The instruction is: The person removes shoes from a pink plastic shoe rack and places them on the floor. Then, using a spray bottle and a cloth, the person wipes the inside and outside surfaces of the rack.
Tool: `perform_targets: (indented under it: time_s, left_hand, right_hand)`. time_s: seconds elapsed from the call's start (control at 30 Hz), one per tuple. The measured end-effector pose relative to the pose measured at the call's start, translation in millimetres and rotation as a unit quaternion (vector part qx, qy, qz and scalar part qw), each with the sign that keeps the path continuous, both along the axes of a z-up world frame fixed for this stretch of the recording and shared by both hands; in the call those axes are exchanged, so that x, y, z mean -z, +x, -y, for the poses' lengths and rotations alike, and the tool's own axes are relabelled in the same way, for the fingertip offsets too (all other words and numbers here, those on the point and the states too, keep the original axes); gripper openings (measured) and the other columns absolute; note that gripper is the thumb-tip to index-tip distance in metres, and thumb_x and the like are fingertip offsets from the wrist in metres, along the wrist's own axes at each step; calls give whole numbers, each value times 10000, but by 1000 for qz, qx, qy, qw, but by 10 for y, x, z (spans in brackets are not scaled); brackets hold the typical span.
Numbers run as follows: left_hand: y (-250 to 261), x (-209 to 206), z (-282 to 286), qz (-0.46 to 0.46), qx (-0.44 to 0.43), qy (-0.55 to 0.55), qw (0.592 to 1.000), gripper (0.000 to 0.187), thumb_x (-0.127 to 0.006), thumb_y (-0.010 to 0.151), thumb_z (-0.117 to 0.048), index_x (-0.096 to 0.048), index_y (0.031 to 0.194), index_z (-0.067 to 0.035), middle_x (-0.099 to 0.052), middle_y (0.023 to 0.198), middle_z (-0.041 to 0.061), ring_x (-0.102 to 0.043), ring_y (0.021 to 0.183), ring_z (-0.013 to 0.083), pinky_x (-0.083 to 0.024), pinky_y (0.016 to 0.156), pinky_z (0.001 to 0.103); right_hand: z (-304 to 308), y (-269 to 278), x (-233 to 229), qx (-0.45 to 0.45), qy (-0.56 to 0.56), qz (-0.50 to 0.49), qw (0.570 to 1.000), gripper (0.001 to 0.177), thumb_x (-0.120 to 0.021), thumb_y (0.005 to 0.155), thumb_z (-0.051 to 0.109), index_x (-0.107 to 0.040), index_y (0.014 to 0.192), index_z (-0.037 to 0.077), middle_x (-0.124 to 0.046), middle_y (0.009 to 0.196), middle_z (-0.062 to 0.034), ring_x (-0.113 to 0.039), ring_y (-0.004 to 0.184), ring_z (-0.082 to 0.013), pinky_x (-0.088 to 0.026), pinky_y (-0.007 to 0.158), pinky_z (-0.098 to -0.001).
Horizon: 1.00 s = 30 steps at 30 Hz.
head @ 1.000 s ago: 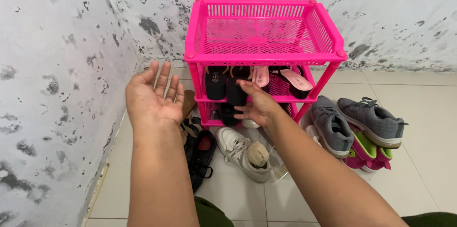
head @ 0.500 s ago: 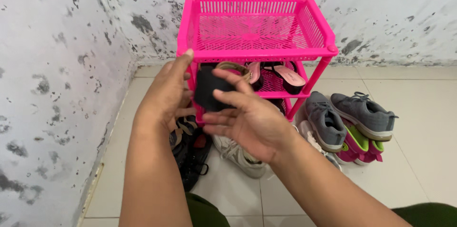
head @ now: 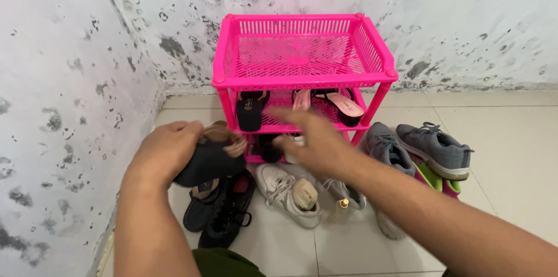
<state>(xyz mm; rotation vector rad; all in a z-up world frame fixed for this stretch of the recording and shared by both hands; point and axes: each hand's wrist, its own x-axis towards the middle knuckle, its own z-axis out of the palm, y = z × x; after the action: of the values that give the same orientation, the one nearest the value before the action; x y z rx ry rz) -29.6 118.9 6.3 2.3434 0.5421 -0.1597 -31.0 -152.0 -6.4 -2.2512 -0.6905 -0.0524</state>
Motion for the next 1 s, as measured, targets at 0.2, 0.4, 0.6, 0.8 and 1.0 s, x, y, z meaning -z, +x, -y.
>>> perform_targets:
  time_s: [0.2,0.4,0.6,0.8,1.0]
  left_hand:
    - [85,196,-200,-9,-58,56,997,545,-534,903,-478,-720,1297,-151,-717,1250,204,-687,1142,389,-506,1009,461]
    - [229,416,-205,78,-94,-23,992,517,-548,883,-428,-709,1311,-185,-717,1274,165,-676,1176,346,-507,1019,440]
    - [621,751,84,21,24,30,999,661,-601,874,-465,-520,1499,-266,-629,1385,181,-574,1324,359,-419,1134,418]
    - [935,926,456,121,79,-7,989,1053,-637,804,-394,-61,1633,-92,-442,1553,244,-494,1385,403,-406,1135,423]
    - [1175,933,601,107,74,1,992,1191,-678,784,-427,73,1609,-9,-333,1628,212,-490,1389,401,-412,1135,424]
  right_hand:
    - [991,612,285,275,-338,273,858,868,-752,773,326,-385,1548,193,-391,1532,-202,-237,1483,-458,-224,1045,-779]
    - [1523,903,600,262,-337,266,864,623,-633,969,226,-433,1543,360,-517,1450,-106,-359,1472,-376,-299,1001,-817]
    - [1642,1045,644,241,-248,377,859,486,-616,998,188,-620,1448,369,-640,1183,-84,-519,1273,-417,-457,1074,-619]
    - [1615,1051,567,251,-273,339,864,522,-668,909,130,-657,1384,346,-664,1132,-94,-596,1052,-360,-478,979,-535]
    - [1691,1159,636,231,-219,337,886,505,-685,915,107,-671,1368,330,-645,1144,-131,-580,998,-358,-494,904,-478]
